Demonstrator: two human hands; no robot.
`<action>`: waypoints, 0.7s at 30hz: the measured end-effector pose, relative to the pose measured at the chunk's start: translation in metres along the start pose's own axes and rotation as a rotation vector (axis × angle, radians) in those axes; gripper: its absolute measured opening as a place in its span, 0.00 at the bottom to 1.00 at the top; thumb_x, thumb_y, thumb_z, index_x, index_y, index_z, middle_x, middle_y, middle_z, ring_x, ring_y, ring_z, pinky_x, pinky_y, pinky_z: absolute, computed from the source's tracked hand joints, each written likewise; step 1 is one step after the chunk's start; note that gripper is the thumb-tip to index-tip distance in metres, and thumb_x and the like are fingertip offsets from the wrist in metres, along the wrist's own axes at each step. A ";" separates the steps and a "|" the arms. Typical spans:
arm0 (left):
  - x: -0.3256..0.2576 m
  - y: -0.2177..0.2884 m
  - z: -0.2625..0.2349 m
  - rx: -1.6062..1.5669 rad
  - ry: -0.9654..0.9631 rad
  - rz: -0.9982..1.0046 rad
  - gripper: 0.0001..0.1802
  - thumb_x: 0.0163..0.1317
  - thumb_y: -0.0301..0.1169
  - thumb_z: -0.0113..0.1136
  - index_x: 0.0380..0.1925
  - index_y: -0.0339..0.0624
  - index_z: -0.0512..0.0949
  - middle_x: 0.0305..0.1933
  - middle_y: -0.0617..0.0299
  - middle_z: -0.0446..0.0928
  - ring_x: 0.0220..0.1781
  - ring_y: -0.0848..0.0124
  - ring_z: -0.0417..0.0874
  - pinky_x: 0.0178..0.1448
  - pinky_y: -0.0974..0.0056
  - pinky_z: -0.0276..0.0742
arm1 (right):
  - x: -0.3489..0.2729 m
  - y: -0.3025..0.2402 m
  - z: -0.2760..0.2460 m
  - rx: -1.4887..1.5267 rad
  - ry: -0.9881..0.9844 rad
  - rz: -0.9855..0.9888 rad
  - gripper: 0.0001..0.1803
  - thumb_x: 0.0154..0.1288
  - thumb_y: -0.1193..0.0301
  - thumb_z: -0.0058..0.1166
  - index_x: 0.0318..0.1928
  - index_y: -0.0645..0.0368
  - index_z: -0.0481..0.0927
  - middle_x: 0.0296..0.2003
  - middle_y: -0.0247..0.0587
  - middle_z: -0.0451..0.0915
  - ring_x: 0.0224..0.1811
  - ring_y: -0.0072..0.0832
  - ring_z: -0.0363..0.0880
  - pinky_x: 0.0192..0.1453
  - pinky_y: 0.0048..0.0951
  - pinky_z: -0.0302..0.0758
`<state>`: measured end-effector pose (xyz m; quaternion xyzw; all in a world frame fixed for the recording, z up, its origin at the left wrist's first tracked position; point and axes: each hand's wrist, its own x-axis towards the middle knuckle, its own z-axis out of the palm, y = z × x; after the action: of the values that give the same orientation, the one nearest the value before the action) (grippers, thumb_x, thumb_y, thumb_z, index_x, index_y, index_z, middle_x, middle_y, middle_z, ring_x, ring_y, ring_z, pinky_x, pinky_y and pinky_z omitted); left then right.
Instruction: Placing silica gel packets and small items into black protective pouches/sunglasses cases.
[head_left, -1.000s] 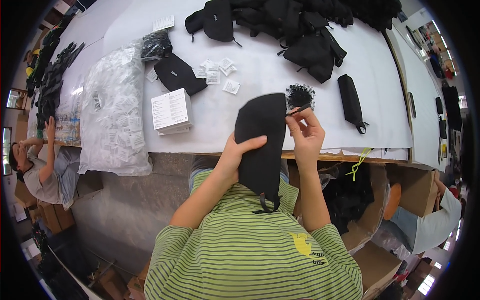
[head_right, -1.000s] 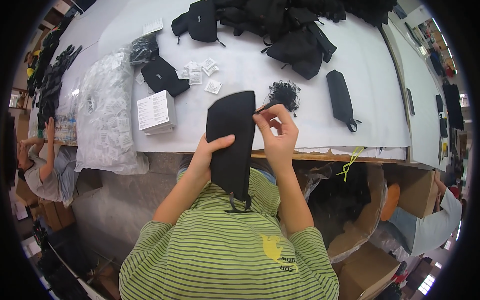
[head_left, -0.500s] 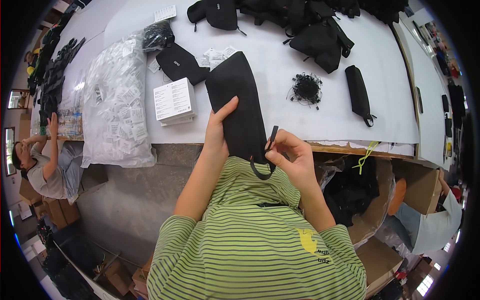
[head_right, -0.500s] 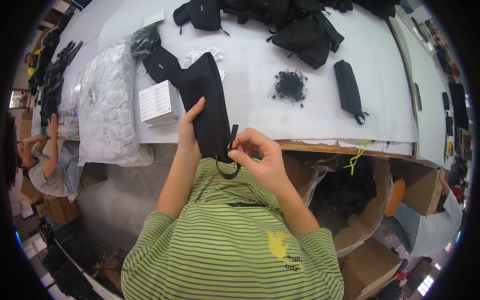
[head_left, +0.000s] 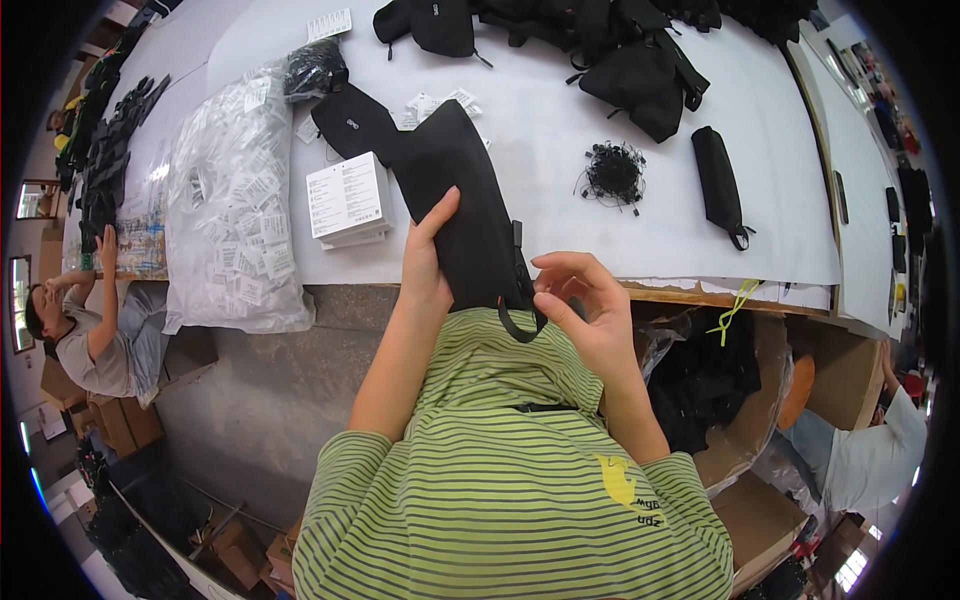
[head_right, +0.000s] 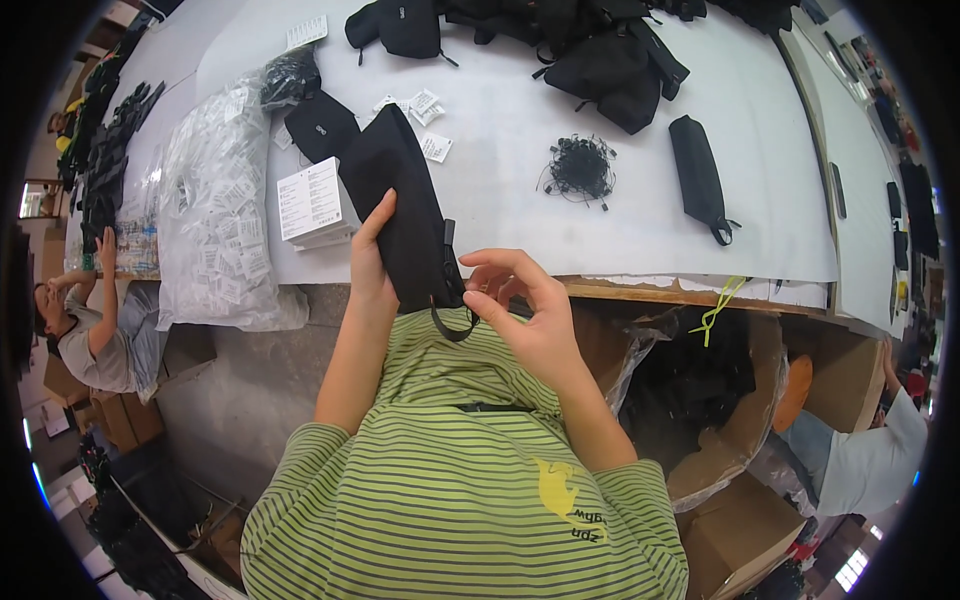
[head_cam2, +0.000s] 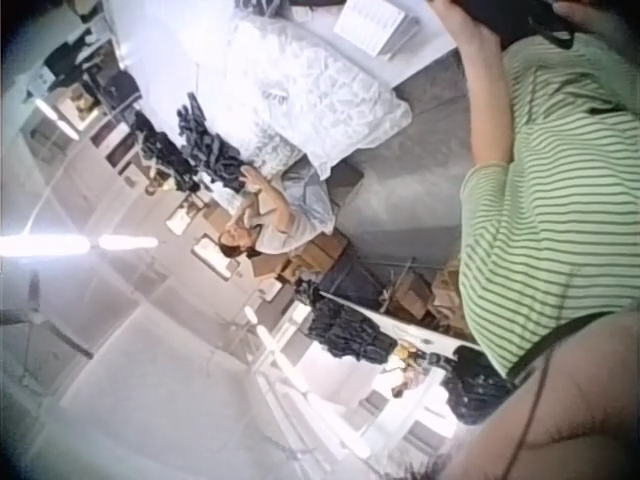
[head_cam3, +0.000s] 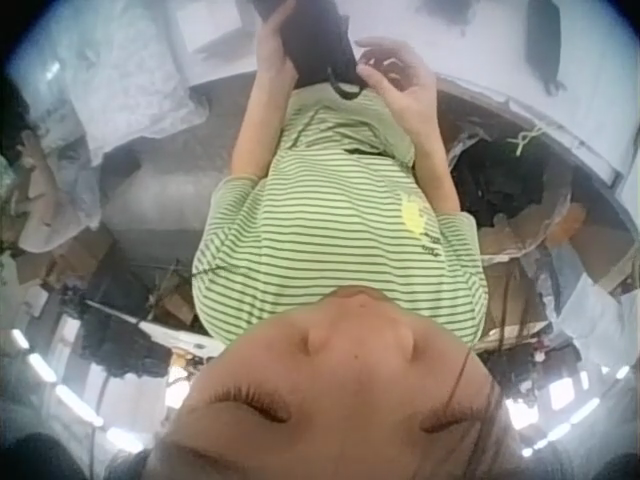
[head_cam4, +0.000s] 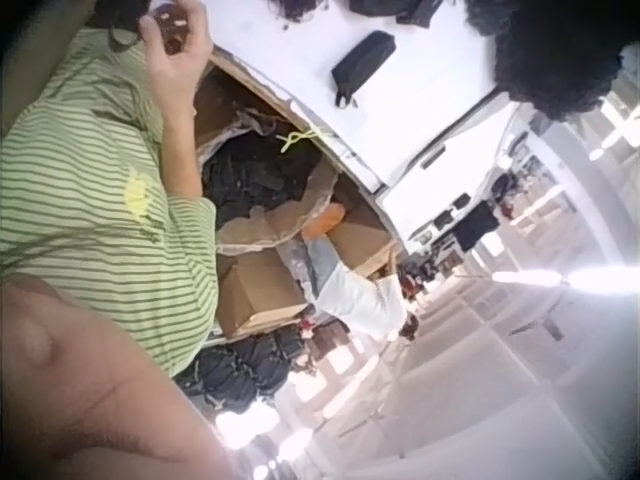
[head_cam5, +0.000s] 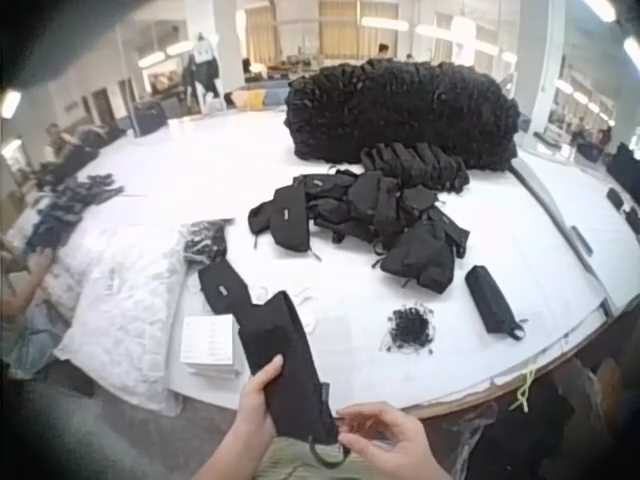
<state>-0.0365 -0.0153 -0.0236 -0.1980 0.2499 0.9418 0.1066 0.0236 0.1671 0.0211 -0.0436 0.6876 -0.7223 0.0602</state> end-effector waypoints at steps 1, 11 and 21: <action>0.000 0.000 0.000 -0.001 0.000 0.001 0.11 0.61 0.28 0.59 0.43 0.37 0.76 0.38 0.58 0.82 0.35 0.67 0.85 0.40 0.63 0.83 | 0.000 -0.001 0.000 -0.040 -0.007 -0.019 0.13 0.60 0.75 0.60 0.46 0.57 0.80 0.31 0.29 0.78 0.31 0.14 0.72 0.38 0.18 0.68; -0.017 -0.002 0.016 0.064 0.032 0.107 0.20 0.69 0.38 0.49 0.57 0.39 0.68 0.56 0.57 0.74 0.57 0.65 0.75 0.61 0.57 0.72 | 0.002 -0.018 0.009 -0.957 0.148 -0.449 0.21 0.49 0.76 0.62 0.47 0.50 0.80 0.48 0.36 0.75 0.56 0.37 0.67 0.60 0.37 0.62; -0.034 0.018 -0.020 1.231 -0.075 0.703 0.38 0.59 0.28 0.63 0.66 0.42 0.54 0.62 0.53 0.65 0.62 0.67 0.68 0.61 0.62 0.69 | 0.019 -0.011 -0.020 -0.267 0.058 -0.156 0.23 0.56 0.81 0.59 0.54 0.57 0.75 0.43 0.41 0.80 0.43 0.25 0.79 0.49 0.21 0.72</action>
<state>-0.0054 -0.0443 -0.0171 0.0231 0.7819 0.6145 -0.1025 0.0014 0.1847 0.0311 -0.0835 0.7734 -0.6280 -0.0221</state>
